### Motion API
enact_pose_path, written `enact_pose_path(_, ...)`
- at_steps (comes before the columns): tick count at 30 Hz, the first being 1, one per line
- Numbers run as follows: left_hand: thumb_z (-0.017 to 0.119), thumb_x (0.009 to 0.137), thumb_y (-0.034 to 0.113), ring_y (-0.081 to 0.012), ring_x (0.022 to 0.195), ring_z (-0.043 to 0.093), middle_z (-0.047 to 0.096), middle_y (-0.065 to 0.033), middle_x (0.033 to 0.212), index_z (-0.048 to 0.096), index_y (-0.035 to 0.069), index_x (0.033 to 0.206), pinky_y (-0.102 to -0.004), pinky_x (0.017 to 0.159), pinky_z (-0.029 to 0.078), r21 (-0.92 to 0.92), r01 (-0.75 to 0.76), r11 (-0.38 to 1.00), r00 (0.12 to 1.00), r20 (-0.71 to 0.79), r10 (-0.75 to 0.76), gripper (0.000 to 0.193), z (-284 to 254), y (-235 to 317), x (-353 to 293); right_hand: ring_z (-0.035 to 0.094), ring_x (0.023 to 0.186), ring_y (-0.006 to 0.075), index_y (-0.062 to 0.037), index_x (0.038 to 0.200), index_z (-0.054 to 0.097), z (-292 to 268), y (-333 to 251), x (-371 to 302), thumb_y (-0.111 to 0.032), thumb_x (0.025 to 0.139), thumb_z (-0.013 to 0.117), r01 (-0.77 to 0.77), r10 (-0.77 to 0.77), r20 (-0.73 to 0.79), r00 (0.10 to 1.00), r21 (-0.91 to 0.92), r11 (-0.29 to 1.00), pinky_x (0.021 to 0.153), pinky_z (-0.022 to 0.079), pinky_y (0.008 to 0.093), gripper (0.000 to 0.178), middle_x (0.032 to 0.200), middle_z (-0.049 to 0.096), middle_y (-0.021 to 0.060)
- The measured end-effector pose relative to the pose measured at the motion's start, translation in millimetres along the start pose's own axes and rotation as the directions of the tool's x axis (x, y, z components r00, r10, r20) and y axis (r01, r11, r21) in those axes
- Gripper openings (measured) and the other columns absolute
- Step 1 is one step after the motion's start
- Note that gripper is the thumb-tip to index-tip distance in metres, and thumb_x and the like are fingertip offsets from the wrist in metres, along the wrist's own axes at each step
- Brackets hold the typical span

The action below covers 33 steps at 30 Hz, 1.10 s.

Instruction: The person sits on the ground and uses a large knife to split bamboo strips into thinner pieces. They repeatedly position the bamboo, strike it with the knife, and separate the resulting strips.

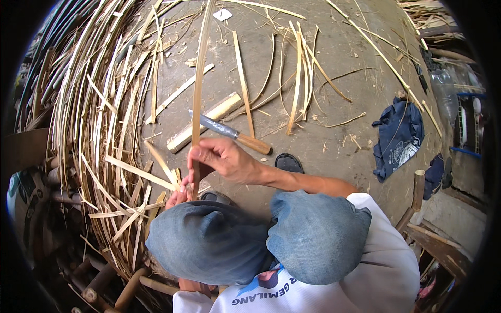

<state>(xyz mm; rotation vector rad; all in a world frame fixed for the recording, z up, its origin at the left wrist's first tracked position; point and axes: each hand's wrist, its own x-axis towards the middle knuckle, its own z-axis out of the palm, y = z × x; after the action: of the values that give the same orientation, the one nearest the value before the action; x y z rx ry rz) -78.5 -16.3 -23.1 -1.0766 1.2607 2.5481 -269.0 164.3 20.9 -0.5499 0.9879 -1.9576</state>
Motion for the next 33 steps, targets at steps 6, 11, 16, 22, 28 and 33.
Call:
enact_pose_path(6, 0.051, 0.104, 0.022, -0.0103, 0.057, 0.050, 0.063, -0.0046, 0.086, 0.027, 0.021, 0.156, -0.0262, 0.053, 0.045, -0.264, -0.106, 0.959, 0.976, 0.158, 0.152, 0.058, -30.3, -30.1, 28.4, 0.071, 0.084, 0.0163, 0.0010, 0.098, 0.061, -10.9, 9.2, -1.1, -0.038, 0.105, 0.048, 0.037, -0.038, -0.045, 0.998, -0.006, 0.999, 0.079, 0.060, 0.0305, 0.042, 0.086, 0.069, 0.0080)
enact_pose_path(11, 0.038, 0.108, 0.032, -0.0069, 0.059, 0.049, 0.063, -0.0028, 0.113, 0.028, 0.022, 0.156, -0.0226, 0.053, 0.042, 0.016, -0.166, 0.986, 0.972, -0.167, 0.166, 0.050, 13.6, -18.9, 21.5, 0.071, 0.083, 0.0178, 0.0009, 0.104, 0.059, -14.6, 1.6, -2.5, -0.037, 0.105, 0.046, -0.004, 0.008, -0.071, 0.997, 0.057, 0.998, 0.081, 0.061, 0.0335, 0.040, 0.086, 0.068, 0.0090)
enact_pose_path(16, 0.039, 0.108, 0.035, -0.0042, 0.055, 0.041, 0.053, 0.0056, 0.072, 0.039, 0.010, 0.149, -0.0223, 0.048, 0.032, -0.121, -0.316, 0.941, 0.948, -0.089, 0.307, 0.048, -4.9, -35.5, 32.3, 0.069, 0.070, 0.0164, -0.0007, 0.104, 0.060, -37.2, -29.0, 0.1, -0.031, 0.107, 0.043, 0.363, -0.337, -0.290, 0.896, 0.041, 0.931, 0.064, 0.062, 0.0321, 0.035, 0.075, 0.063, 0.0058)
enact_pose_path(22, 0.043, 0.107, 0.040, -0.0027, 0.049, 0.032, 0.033, 0.0100, 0.058, 0.057, 0.000, 0.134, -0.0239, 0.046, 0.025, 0.264, -0.207, 0.942, 0.956, -0.151, 0.252, 0.050, 13.5, -38.8, 47.6, 0.064, 0.061, 0.0113, 0.0001, 0.109, 0.055, -83.1, -25.6, -19.9, -0.031, 0.109, 0.037, 0.109, -0.254, -0.404, 0.879, -0.349, 0.931, 0.054, 0.058, 0.0262, 0.036, 0.068, 0.060, 0.0030)
enact_pose_path(28, 0.044, 0.106, 0.046, -0.0035, 0.049, 0.033, 0.037, 0.0080, 0.059, 0.066, 0.001, 0.104, -0.0241, 0.045, 0.025, 0.625, -0.068, 0.778, 0.979, 0.191, -0.068, 0.051, 80.0, -25.1, 87.5, 0.069, 0.089, 0.0177, 0.0021, 0.119, 0.054, -66.1, 59.8, -19.2, -0.030, 0.108, 0.039, 0.035, 0.053, -0.514, 0.856, 0.160, 0.987, 0.082, 0.059, 0.0329, 0.037, 0.096, 0.069, 0.0141)
enact_pose_path(33, 0.046, 0.104, 0.050, -0.0149, 0.088, 0.064, 0.068, -0.0095, 0.090, 0.062, -0.001, 0.125, -0.0288, 0.079, 0.052, 0.719, -0.309, 0.622, 0.899, 0.434, -0.054, 0.057, 80.6, -37.7, 104.6, 0.053, 0.059, 0.0077, -0.0033, 0.109, 0.053, -89.4, 42.6, -11.8, -0.035, 0.108, 0.040, 0.112, -0.124, -0.649, 0.750, -0.061, 0.992, 0.056, 0.054, 0.0253, 0.034, 0.075, 0.054, 0.0007)
